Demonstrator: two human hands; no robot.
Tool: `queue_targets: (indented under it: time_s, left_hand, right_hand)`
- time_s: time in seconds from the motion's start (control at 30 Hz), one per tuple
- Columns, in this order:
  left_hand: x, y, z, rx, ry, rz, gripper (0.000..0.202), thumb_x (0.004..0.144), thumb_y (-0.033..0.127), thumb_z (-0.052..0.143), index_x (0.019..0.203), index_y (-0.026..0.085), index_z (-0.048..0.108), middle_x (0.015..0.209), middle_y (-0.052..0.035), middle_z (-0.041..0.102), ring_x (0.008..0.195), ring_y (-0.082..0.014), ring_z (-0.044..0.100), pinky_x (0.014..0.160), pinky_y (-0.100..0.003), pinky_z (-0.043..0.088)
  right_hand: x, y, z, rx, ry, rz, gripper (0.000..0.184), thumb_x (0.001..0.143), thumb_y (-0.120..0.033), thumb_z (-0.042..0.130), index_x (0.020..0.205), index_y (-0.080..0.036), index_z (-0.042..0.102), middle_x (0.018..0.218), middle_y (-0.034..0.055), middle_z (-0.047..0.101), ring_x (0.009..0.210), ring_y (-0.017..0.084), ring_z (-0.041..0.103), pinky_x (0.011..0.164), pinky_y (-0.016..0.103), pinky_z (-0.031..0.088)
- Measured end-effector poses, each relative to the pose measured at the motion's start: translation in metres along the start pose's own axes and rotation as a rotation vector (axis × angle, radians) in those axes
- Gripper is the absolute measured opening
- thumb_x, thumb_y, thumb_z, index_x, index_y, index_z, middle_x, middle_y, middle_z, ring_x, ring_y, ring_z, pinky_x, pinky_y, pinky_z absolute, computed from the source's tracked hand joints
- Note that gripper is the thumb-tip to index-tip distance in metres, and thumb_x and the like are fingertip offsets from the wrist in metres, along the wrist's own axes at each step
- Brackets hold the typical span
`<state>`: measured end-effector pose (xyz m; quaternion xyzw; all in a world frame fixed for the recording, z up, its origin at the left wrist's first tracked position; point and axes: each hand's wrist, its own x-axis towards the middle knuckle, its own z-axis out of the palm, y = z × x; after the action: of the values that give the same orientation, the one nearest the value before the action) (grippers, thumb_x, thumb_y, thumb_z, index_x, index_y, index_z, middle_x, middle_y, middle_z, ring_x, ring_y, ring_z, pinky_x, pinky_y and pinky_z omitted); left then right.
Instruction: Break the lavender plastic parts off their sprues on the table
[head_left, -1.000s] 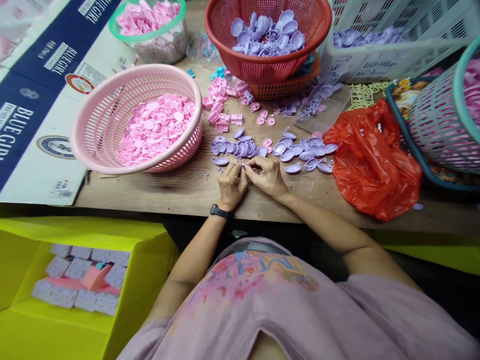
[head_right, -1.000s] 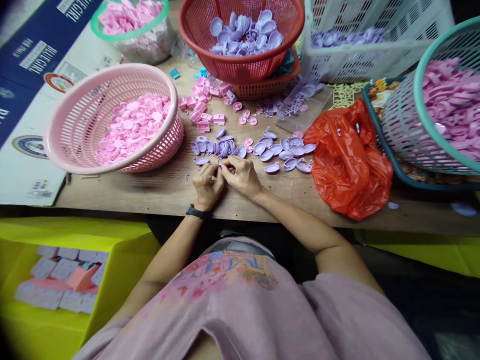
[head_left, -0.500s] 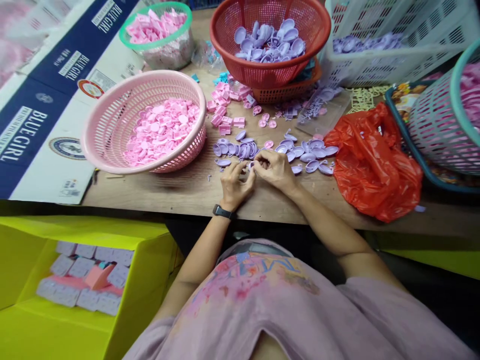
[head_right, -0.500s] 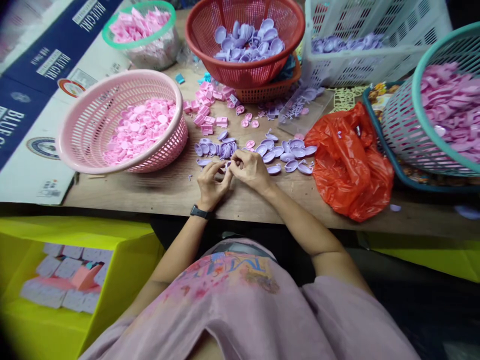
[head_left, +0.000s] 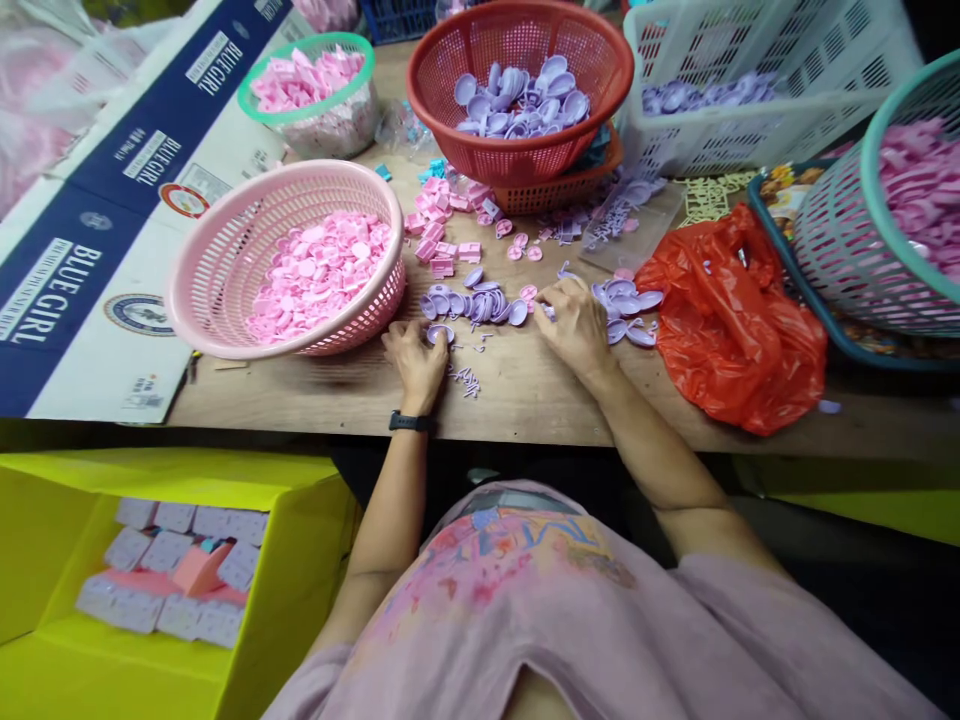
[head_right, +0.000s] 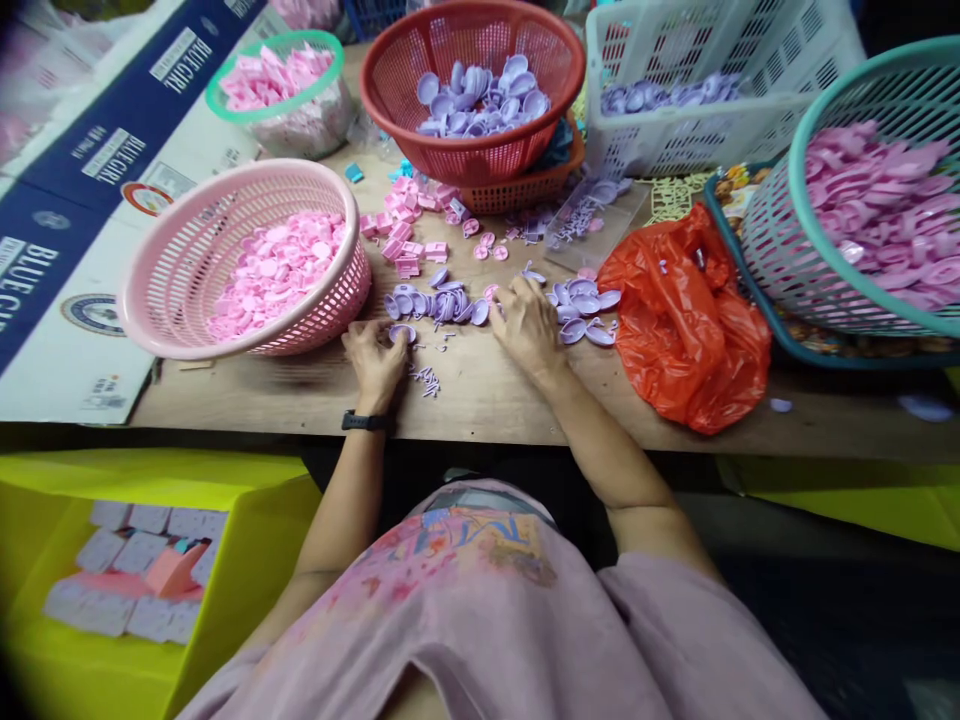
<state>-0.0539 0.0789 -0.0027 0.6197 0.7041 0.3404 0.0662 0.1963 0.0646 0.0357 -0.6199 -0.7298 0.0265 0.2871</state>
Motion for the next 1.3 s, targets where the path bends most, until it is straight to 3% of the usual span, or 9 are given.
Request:
queue_targets:
  time_s: [0.13,0.27,0.43,0.57,0.8,1.0,1.13,1.3]
  left_hand:
    - [-0.006,0.001,0.003,-0.034,0.025,0.053,0.012,0.082,0.033,0.070,0.087,0.022,0.071,0.101,-0.0109,0.065,0.105,-0.0323,0.055,0.099,-0.050,0.044]
    - [-0.007,0.002,0.001,-0.135,0.066,0.167,0.007,0.084,0.024,0.065,0.085,0.021,0.072,0.091,-0.0066,0.068,0.095,-0.0253,0.059,0.094,-0.042,0.047]
    - [-0.011,0.007,0.001,-0.374,0.085,0.228,0.013,0.089,0.024,0.060,0.092,0.020,0.072,0.088,-0.0039,0.071,0.083,-0.0168,0.065,0.078,-0.029,0.051]
    - [-0.015,0.008,0.004,-0.469,0.035,0.201,0.014,0.090,0.027,0.061,0.094,0.020,0.072,0.087,-0.0030,0.075,0.076,-0.0144,0.068,0.072,-0.026,0.052]
    - [-0.015,0.009,0.004,-0.425,0.008,0.193,0.015,0.089,0.028,0.062,0.094,0.019,0.073,0.084,-0.0024,0.076,0.070,-0.0128,0.067,0.068,-0.023,0.051]
    - [-0.016,0.011,0.003,-0.438,-0.004,0.200,0.015,0.089,0.027,0.061,0.092,0.019,0.073,0.082,-0.0025,0.075,0.066,-0.0122,0.065,0.065,-0.023,0.049]
    - [-0.016,0.012,0.003,-0.398,-0.035,0.170,0.016,0.089,0.029,0.060,0.093,0.019,0.073,0.083,-0.0030,0.076,0.067,-0.0123,0.065,0.067,-0.023,0.050]
    - [-0.016,0.014,0.001,-0.375,-0.030,0.177,0.017,0.088,0.028,0.060,0.091,0.019,0.074,0.081,-0.0025,0.076,0.065,-0.0115,0.064,0.066,-0.022,0.050]
  right_hand:
    - [-0.005,-0.019,0.023,0.135,-0.132,-0.252,0.022,0.100,-0.023,0.050,0.100,-0.018,0.070,0.097,0.0111,0.062,0.098,0.026,0.055,0.086,0.040,0.048]
    - [-0.010,-0.032,0.042,0.118,-0.227,-0.357,0.025,0.103,-0.020,0.044,0.105,-0.018,0.069,0.104,0.0108,0.060,0.100,0.024,0.052,0.088,0.037,0.047]
    - [-0.011,-0.032,0.041,0.062,-0.282,-0.344,0.026,0.105,-0.021,0.042,0.100,-0.017,0.067,0.101,0.0097,0.061,0.098,0.023,0.053,0.085,0.035,0.046]
    - [-0.010,-0.034,0.030,0.043,-0.359,-0.317,0.019,0.101,-0.016,0.047,0.107,-0.015,0.064,0.102,0.0098,0.062,0.090,0.021,0.057,0.080,0.032,0.046]
    - [-0.008,-0.036,0.018,0.092,-0.419,-0.268,0.023,0.100,-0.016,0.048,0.114,-0.016,0.066,0.106,0.0097,0.062,0.087,0.019,0.059,0.077,0.031,0.046]
    - [-0.010,-0.029,0.026,0.166,-0.336,-0.240,0.029,0.099,-0.015,0.048,0.121,-0.019,0.066,0.106,0.0084,0.062,0.091,0.020,0.059,0.082,0.032,0.048]
    - [-0.010,-0.029,0.033,0.186,-0.305,-0.272,0.024,0.101,-0.021,0.050,0.117,-0.020,0.068,0.105,0.0087,0.061,0.099,0.022,0.057,0.087,0.034,0.049]
    - [-0.009,-0.028,0.037,0.198,-0.306,-0.230,0.021,0.100,-0.021,0.052,0.113,-0.018,0.069,0.105,0.0085,0.061,0.095,0.021,0.058,0.084,0.033,0.050]
